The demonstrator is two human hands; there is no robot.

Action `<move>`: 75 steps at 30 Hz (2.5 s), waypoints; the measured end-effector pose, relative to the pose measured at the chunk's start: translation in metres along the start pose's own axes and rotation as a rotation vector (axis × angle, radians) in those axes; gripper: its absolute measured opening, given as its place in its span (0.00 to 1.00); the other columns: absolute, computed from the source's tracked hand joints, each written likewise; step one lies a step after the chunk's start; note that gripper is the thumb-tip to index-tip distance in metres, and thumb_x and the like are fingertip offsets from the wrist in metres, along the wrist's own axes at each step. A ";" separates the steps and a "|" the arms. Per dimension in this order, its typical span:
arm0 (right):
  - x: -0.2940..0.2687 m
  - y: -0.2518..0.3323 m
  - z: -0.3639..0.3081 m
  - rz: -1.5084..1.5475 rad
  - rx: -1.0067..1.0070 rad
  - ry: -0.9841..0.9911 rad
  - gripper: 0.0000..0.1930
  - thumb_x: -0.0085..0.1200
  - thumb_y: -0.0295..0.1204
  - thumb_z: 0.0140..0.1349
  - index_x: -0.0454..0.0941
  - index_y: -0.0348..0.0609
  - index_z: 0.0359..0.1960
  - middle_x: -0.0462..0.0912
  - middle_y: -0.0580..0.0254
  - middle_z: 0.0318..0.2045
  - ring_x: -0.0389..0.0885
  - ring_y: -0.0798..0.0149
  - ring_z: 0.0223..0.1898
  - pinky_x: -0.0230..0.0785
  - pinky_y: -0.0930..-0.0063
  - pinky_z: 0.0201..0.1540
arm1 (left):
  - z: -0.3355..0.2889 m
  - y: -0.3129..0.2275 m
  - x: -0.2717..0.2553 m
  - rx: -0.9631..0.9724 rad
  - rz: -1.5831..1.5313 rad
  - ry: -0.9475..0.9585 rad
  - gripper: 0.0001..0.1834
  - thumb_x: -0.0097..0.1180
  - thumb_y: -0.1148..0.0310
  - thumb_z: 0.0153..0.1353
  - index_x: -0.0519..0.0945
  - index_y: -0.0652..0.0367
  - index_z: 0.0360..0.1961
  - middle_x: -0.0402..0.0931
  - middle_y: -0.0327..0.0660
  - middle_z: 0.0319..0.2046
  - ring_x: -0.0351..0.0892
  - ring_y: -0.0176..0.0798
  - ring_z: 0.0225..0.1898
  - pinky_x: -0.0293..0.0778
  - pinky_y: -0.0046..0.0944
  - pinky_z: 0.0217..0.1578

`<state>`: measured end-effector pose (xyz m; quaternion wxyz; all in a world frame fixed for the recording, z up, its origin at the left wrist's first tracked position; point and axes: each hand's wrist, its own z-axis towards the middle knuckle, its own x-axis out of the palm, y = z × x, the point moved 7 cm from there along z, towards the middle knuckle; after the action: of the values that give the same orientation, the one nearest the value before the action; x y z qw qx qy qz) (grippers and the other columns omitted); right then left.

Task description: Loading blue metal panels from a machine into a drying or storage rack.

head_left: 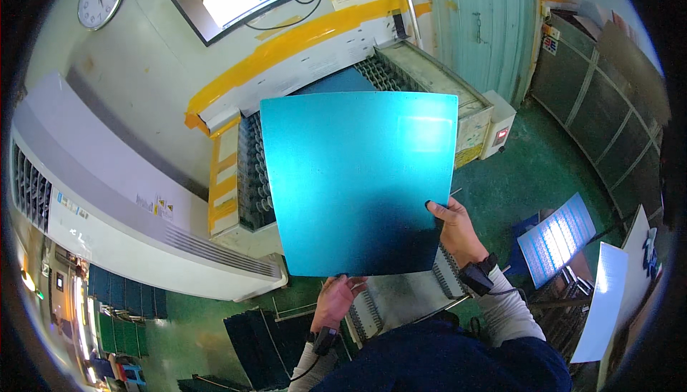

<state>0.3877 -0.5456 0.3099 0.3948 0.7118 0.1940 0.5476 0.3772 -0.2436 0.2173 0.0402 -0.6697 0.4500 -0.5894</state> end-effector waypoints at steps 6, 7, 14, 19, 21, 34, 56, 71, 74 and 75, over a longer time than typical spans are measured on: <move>0.003 -0.002 -0.001 0.040 0.029 -0.023 0.05 0.57 0.25 0.57 0.79 0.43 0.36 0.81 0.68 0.36 0.75 0.73 0.40 0.62 0.76 0.47 | -0.003 -0.003 0.006 0.011 0.022 -0.048 0.08 0.46 0.73 0.61 0.74 0.58 0.41 0.75 0.47 0.42 0.73 0.58 0.47 0.68 0.54 0.48; 0.003 -0.002 -0.001 0.044 0.034 -0.020 0.05 0.56 0.26 0.58 0.79 0.42 0.36 0.81 0.67 0.36 0.75 0.73 0.39 0.62 0.76 0.47 | -0.004 -0.003 0.005 0.008 0.017 -0.051 0.08 0.46 0.73 0.61 0.73 0.58 0.41 0.75 0.47 0.42 0.73 0.58 0.47 0.68 0.54 0.48; 0.011 -0.010 0.004 0.165 0.097 0.000 0.11 0.49 0.34 0.64 0.77 0.38 0.38 0.80 0.63 0.38 0.76 0.69 0.41 0.66 0.74 0.46 | -0.002 -0.003 -0.005 -0.002 -0.087 -0.014 0.08 0.46 0.74 0.62 0.78 0.56 0.38 0.77 0.44 0.40 0.75 0.55 0.46 0.68 0.53 0.50; 0.011 -0.012 0.007 0.129 0.082 0.017 0.20 0.40 0.39 0.68 0.70 0.34 0.50 0.76 0.57 0.48 0.74 0.64 0.49 0.63 0.70 0.53 | -0.004 -0.006 -0.004 0.024 0.039 -0.039 0.10 0.48 0.72 0.60 0.71 0.58 0.44 0.74 0.45 0.44 0.74 0.53 0.46 0.68 0.52 0.49; 0.018 -0.011 0.007 0.179 0.086 0.008 0.21 0.39 0.40 0.68 0.68 0.34 0.52 0.75 0.57 0.50 0.74 0.63 0.49 0.63 0.69 0.54 | -0.004 -0.006 -0.007 0.031 0.028 -0.041 0.11 0.48 0.72 0.60 0.71 0.59 0.44 0.74 0.45 0.44 0.75 0.52 0.46 0.68 0.51 0.50; -0.005 -0.023 0.020 -0.033 0.037 -0.042 0.13 0.47 0.30 0.64 0.74 0.35 0.45 0.79 0.60 0.41 0.75 0.65 0.42 0.64 0.73 0.48 | 0.001 -0.008 -0.007 0.026 -0.033 0.044 0.12 0.49 0.67 0.63 0.74 0.57 0.46 0.74 0.42 0.46 0.73 0.50 0.49 0.67 0.49 0.51; 0.127 -0.004 0.050 -1.517 -1.154 0.389 0.14 0.50 0.23 0.47 0.78 0.43 0.38 0.79 0.62 0.40 0.76 0.59 0.43 0.66 0.63 0.44 | -0.021 -0.008 -0.022 -0.064 0.123 -0.042 0.22 0.38 0.61 0.68 0.63 0.62 0.59 0.65 0.48 0.57 0.69 0.47 0.53 0.64 0.46 0.55; 0.109 -0.060 0.096 -1.473 -0.942 0.386 0.21 0.50 0.17 0.42 0.76 0.44 0.42 0.76 0.63 0.44 0.70 0.58 0.49 0.59 0.60 0.53 | -0.028 0.002 -0.030 -0.048 0.029 -0.018 0.26 0.47 0.60 0.64 0.62 0.63 0.59 0.65 0.50 0.57 0.68 0.49 0.54 0.63 0.48 0.55; 0.111 -0.057 0.103 -1.454 -0.931 0.379 0.21 0.52 0.17 0.41 0.76 0.44 0.42 0.76 0.63 0.44 0.70 0.58 0.49 0.59 0.60 0.53 | -0.030 0.004 -0.034 -0.049 0.020 -0.043 0.27 0.49 0.60 0.62 0.62 0.63 0.59 0.65 0.50 0.57 0.68 0.50 0.54 0.63 0.49 0.55; 0.112 -0.056 0.105 -1.464 -0.931 0.382 0.21 0.52 0.18 0.41 0.76 0.44 0.42 0.76 0.63 0.44 0.70 0.58 0.49 0.59 0.60 0.53 | -0.031 0.005 -0.037 -0.051 0.017 -0.054 0.27 0.49 0.60 0.63 0.62 0.63 0.59 0.65 0.50 0.57 0.68 0.50 0.54 0.63 0.49 0.55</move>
<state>0.5307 -0.4684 0.3269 0.8562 0.0731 0.4208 0.2906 0.3527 -0.2074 0.1959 0.0404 -0.6824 0.4691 -0.5591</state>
